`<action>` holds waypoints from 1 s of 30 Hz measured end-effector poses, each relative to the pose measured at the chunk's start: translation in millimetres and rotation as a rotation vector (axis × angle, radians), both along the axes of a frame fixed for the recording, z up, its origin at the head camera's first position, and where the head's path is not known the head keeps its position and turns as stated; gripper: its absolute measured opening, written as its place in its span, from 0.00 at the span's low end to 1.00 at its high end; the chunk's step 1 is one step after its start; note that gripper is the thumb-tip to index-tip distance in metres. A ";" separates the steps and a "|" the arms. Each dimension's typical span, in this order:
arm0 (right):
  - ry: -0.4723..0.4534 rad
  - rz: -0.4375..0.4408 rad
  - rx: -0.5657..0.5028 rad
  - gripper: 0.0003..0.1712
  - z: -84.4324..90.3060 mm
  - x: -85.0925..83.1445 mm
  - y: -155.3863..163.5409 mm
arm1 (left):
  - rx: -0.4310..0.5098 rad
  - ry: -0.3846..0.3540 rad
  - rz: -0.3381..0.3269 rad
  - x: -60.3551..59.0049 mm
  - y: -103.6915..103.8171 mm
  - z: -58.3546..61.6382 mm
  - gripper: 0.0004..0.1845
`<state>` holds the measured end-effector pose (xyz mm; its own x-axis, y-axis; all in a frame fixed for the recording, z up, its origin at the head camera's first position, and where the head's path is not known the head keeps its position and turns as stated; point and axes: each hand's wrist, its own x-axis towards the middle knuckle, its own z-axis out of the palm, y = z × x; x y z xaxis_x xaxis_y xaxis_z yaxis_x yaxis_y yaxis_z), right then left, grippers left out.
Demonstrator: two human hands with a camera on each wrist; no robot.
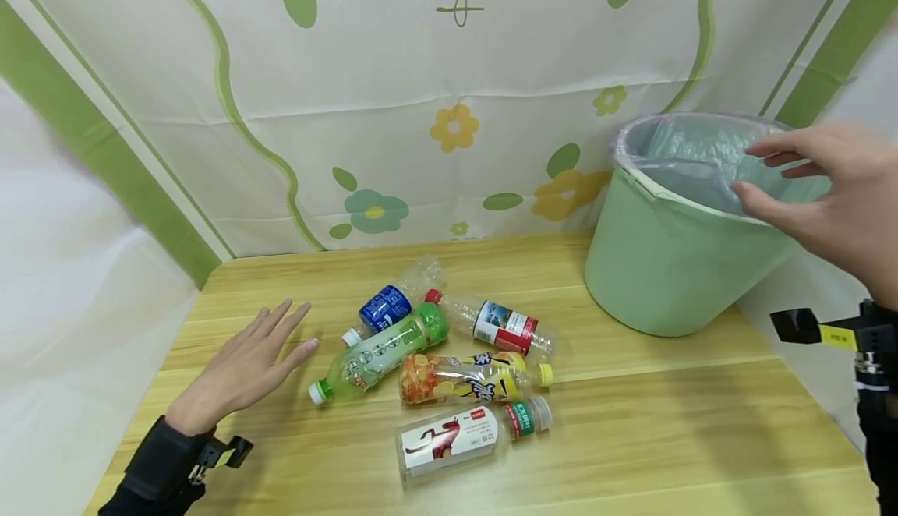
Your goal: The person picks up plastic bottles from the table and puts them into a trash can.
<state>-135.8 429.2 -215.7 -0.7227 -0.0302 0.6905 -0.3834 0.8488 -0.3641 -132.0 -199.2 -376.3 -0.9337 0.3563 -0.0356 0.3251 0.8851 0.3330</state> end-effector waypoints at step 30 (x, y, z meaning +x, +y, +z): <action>0.052 0.444 0.390 0.46 -39.1 0.7 -106.5 | 0.007 -0.008 -0.047 1.0 3.2 -9.6 0.43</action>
<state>-135.1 322.7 -254.8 -0.5486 -0.5806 0.6016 -0.7415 0.6703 -0.0292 -131.0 -196.0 -385.9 -0.9156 0.4001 -0.0402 0.3637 0.8666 0.3416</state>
